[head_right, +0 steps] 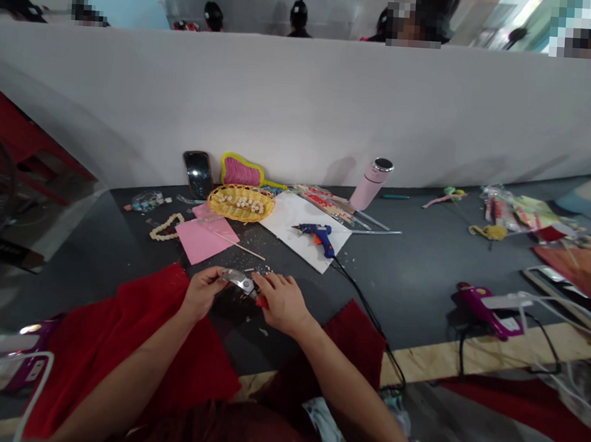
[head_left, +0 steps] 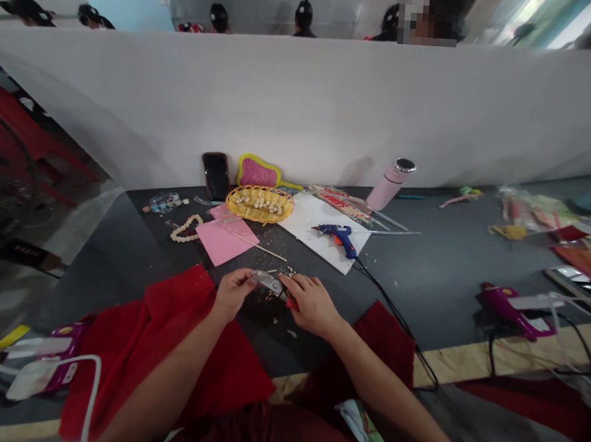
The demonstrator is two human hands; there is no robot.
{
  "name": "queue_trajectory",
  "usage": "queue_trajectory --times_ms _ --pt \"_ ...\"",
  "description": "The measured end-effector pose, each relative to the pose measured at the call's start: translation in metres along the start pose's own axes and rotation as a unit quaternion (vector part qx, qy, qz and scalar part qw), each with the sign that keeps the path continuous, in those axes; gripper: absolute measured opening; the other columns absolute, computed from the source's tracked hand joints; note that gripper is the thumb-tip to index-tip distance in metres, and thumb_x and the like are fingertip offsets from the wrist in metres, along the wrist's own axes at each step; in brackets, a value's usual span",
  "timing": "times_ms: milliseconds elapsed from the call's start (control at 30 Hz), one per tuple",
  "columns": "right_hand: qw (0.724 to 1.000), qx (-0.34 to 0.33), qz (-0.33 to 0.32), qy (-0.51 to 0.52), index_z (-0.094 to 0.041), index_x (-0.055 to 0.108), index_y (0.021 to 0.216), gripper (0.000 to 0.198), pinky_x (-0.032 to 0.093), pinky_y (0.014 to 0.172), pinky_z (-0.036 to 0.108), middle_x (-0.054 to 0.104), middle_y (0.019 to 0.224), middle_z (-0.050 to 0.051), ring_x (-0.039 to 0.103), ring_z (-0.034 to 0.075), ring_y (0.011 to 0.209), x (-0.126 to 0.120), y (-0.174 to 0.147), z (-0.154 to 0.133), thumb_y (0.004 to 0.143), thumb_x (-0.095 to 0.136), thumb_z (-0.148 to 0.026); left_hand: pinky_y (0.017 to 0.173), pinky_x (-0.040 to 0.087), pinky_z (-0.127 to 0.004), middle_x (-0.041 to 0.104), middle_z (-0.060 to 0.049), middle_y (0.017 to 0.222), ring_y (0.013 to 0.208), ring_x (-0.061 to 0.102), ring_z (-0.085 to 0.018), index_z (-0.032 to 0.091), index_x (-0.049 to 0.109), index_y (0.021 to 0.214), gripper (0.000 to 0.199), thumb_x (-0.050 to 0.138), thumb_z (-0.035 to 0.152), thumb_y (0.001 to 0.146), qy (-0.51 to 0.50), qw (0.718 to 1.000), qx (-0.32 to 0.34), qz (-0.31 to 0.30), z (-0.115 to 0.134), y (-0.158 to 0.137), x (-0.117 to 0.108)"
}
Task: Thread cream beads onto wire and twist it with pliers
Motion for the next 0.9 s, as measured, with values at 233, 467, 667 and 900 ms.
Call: queue_trajectory --times_ms 233,467,667,900 --pt "1.0 0.004 0.005 0.0 -0.022 0.042 0.13 0.052 0.035 0.082 0.031 0.058 0.112 0.009 0.054 0.021 0.098 0.005 -0.002 0.001 0.079 0.048 -0.019 0.057 0.038 -0.021 0.06 0.0 0.061 0.058 0.05 -0.011 0.014 0.065 0.066 0.017 0.069 0.031 0.068 -0.03 0.999 -0.015 -0.001 0.002 -0.004 0.005" --pt "1.0 -0.006 0.008 -0.019 -0.021 0.038 0.134 0.06 0.033 0.084 0.033 0.056 0.117 0.011 0.051 0.023 0.103 0.005 0.001 0.003 0.076 0.052 -0.018 0.058 0.037 -0.022 0.059 0.001 0.061 0.057 0.049 -0.011 0.014 0.065 0.068 0.017 0.069 0.031 0.069 -0.029 1.0 -0.009 0.006 -0.003 -0.002 0.003" --pt "1.0 -0.02 0.002 -0.018 -0.02 0.035 0.136 0.058 0.031 0.086 0.035 0.053 0.121 0.011 0.048 0.024 0.106 -0.001 0.0 0.001 0.08 0.048 -0.02 0.058 0.037 -0.023 0.06 -0.001 0.06 0.057 0.049 -0.012 0.014 0.067 0.066 0.018 0.071 0.032 0.067 -0.047 0.999 -0.018 -0.016 0.0 -0.001 0.003" --pt "1.0 -0.027 0.003 -0.002 -0.022 0.033 0.138 0.062 0.03 0.089 0.036 0.052 0.123 0.011 0.046 0.024 0.107 0.0 -0.001 0.006 0.078 0.051 -0.02 0.056 0.037 -0.023 0.063 -0.004 0.061 0.057 0.051 -0.012 0.013 0.066 0.063 0.022 0.073 0.034 0.064 -0.099 0.992 -0.055 -0.051 0.008 -0.003 0.008"
Point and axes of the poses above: each hand's wrist, its own y-axis towards the middle knuckle, its own x-axis out of the palm, z = x × y, the point moved 3 cm from there along y, towards the middle knuckle
